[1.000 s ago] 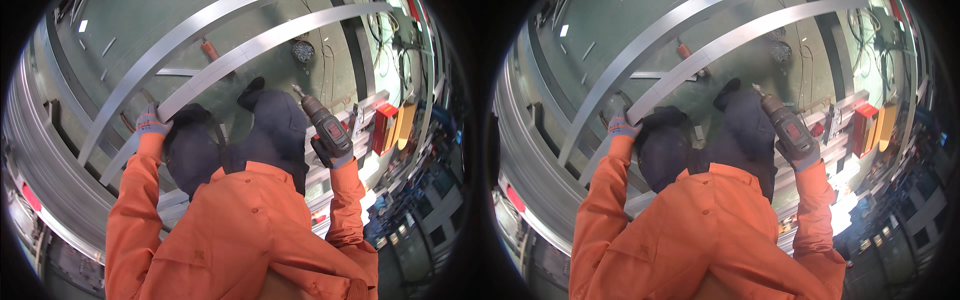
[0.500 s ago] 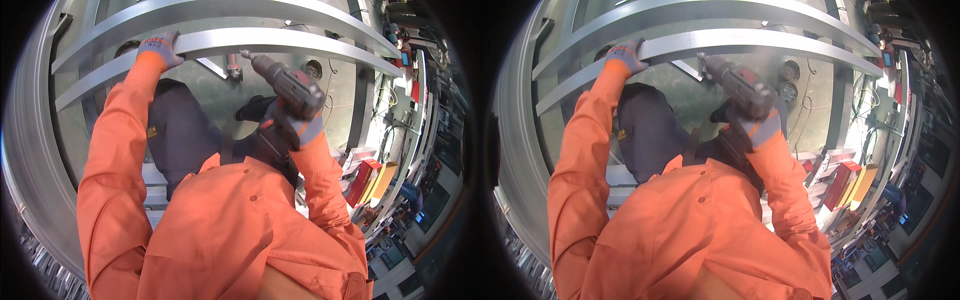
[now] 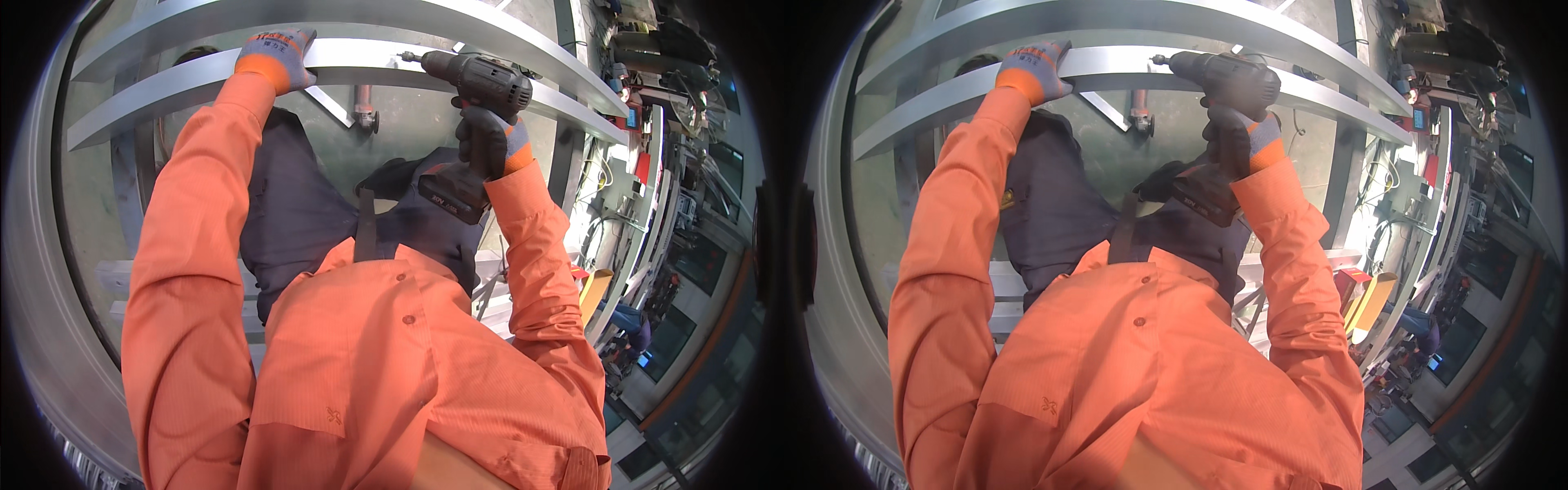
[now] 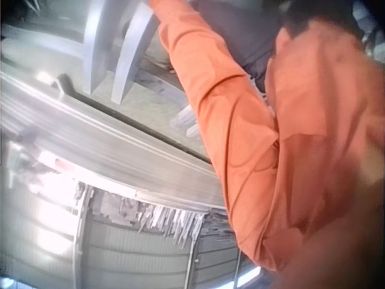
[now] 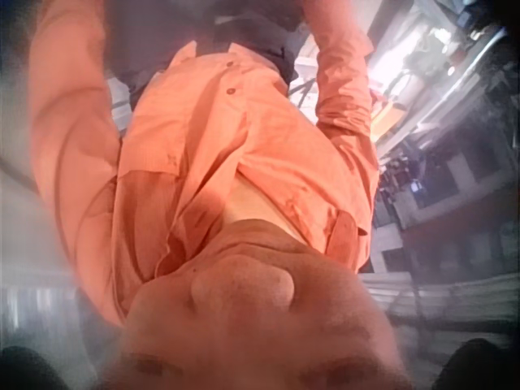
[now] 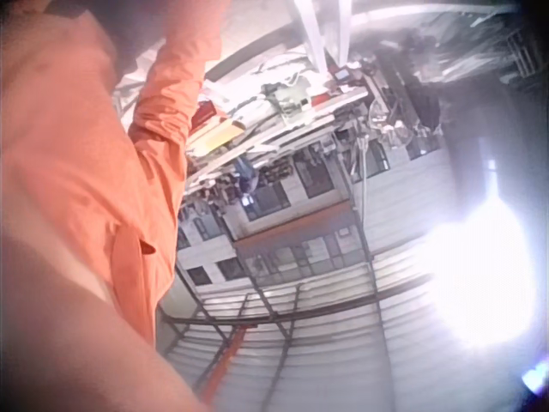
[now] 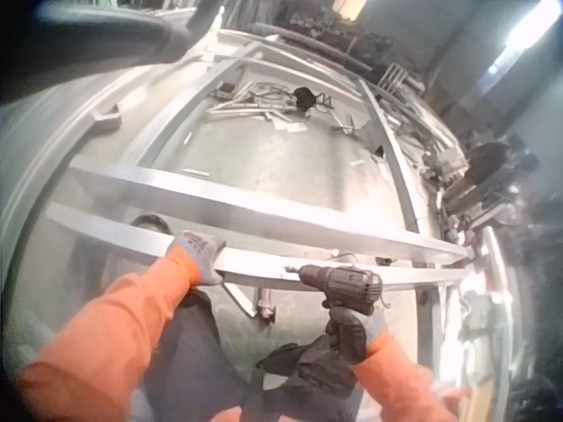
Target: The person measures and marks curved metal bars using a square and tape measure, then drills holes at the marked points. The person repositions the bars and repeats the process on multiple sections of the frame.
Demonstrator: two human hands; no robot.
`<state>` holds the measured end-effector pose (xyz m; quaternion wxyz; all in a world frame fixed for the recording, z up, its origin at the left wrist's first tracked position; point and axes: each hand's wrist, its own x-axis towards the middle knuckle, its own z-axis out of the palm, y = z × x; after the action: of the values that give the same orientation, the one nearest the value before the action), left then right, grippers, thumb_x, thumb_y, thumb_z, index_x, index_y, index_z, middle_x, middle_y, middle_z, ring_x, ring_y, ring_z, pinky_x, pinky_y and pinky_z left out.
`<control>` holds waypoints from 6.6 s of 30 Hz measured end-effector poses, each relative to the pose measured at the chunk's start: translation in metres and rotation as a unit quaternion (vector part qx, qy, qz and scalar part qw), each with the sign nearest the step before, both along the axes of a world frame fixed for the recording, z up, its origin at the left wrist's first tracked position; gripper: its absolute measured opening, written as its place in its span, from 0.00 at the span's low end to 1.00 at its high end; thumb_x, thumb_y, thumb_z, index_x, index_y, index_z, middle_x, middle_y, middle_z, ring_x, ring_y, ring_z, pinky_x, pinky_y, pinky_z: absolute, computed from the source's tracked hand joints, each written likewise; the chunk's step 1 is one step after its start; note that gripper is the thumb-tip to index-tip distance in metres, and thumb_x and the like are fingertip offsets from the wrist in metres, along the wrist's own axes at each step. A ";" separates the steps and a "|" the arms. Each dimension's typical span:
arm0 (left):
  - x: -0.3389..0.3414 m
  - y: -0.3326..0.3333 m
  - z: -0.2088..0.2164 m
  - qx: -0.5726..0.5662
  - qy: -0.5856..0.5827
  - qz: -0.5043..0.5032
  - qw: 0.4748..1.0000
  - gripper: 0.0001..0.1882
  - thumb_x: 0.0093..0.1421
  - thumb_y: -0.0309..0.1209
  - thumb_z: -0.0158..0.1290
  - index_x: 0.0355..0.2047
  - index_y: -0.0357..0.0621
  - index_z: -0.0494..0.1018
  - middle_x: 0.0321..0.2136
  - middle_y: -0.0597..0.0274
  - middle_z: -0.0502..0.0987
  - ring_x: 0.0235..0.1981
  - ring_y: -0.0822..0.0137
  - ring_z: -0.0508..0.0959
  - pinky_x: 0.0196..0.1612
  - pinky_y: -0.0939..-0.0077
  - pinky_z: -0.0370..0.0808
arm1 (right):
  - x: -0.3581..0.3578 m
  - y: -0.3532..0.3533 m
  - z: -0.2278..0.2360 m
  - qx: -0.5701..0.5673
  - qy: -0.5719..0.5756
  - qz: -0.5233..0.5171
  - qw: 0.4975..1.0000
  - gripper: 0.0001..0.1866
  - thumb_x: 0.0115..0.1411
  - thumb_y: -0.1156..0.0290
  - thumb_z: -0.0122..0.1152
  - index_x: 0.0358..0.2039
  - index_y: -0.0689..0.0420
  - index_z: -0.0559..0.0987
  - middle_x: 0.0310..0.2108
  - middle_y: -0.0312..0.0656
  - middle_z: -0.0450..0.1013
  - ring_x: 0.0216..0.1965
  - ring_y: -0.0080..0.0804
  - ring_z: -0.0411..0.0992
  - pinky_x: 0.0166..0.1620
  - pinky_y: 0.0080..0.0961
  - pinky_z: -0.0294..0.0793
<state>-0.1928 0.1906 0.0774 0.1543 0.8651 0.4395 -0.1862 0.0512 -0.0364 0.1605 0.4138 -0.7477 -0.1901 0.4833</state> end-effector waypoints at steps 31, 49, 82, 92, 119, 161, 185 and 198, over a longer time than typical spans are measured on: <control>-0.003 0.004 -0.007 0.024 -0.025 -0.019 0.999 0.32 0.55 0.44 0.61 0.60 0.51 0.72 0.52 0.55 0.83 0.51 0.51 0.83 0.55 0.57 0.79 | 0.011 0.013 -0.001 -0.040 0.039 0.010 0.998 0.23 0.59 0.63 0.62 0.52 0.59 0.76 0.24 0.38 0.71 0.18 0.28 0.65 0.23 0.27 0.65; -0.006 0.005 -0.014 0.032 -0.043 -0.025 0.998 0.31 0.56 0.44 0.61 0.59 0.51 0.72 0.51 0.55 0.83 0.50 0.52 0.84 0.53 0.57 0.80 | 0.008 0.019 0.007 -0.021 -0.017 0.052 0.998 0.23 0.58 0.61 0.62 0.52 0.60 0.77 0.25 0.37 0.71 0.18 0.25 0.67 0.20 0.24 0.65; -0.016 -0.010 -0.028 0.069 -0.197 -0.003 0.978 0.23 0.50 0.36 0.64 0.48 0.53 0.75 0.40 0.58 0.83 0.46 0.55 0.83 0.54 0.61 0.75 | 0.050 0.118 0.090 -0.053 -0.430 0.674 0.599 0.21 0.51 0.74 0.68 0.48 0.54 0.82 0.40 0.43 0.80 0.37 0.47 0.80 0.41 0.35 0.82; -0.015 -0.006 -0.018 0.028 -0.167 -0.009 0.986 0.38 0.51 0.36 0.63 0.66 0.55 0.72 0.43 0.61 0.82 0.48 0.58 0.82 0.54 0.61 0.75 | 0.049 0.092 0.082 -0.060 -0.425 0.663 0.613 0.21 0.51 0.73 0.68 0.48 0.51 0.82 0.41 0.40 0.79 0.34 0.42 0.79 0.37 0.36 0.79; -0.018 -0.007 -0.023 0.059 -0.210 -0.002 0.976 0.22 0.48 0.36 0.67 0.45 0.54 0.77 0.39 0.60 0.82 0.45 0.53 0.82 0.49 0.57 0.78 | 0.051 0.111 0.093 -0.072 -0.385 0.711 0.584 0.21 0.60 0.77 0.68 0.55 0.59 0.79 0.49 0.44 0.80 0.46 0.39 0.81 0.53 0.33 0.82; -0.019 -0.005 -0.030 0.099 -0.223 -0.029 0.969 0.24 0.45 0.36 0.69 0.44 0.53 0.77 0.37 0.59 0.82 0.41 0.53 0.83 0.48 0.56 0.78 | 0.032 0.145 0.099 -0.168 -0.251 0.603 0.738 0.19 0.56 0.71 0.73 0.49 0.58 0.81 0.38 0.38 0.81 0.36 0.34 0.81 0.43 0.27 0.81; -0.018 -0.003 -0.022 0.065 -0.195 -0.016 0.979 0.28 0.44 0.36 0.69 0.48 0.54 0.77 0.43 0.61 0.82 0.45 0.52 0.82 0.51 0.56 0.76 | 0.061 0.166 0.078 0.068 -0.370 0.788 0.488 0.25 0.47 0.69 0.72 0.48 0.56 0.83 0.37 0.38 0.80 0.33 0.37 0.80 0.39 0.29 0.80; -0.012 0.003 -0.017 0.031 -0.157 -0.011 0.987 0.22 0.49 0.38 0.64 0.45 0.51 0.76 0.40 0.60 0.83 0.45 0.53 0.83 0.51 0.58 0.76 | 0.080 0.130 0.062 -0.113 -0.536 0.719 0.428 0.19 0.54 0.65 0.68 0.48 0.50 0.82 0.36 0.42 0.79 0.37 0.47 0.78 0.40 0.40 0.77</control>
<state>-0.2049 0.1936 0.0609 0.1922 0.8926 0.4062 -0.0356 0.1313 0.0936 0.2228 -0.3568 -0.4894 -0.7859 0.1252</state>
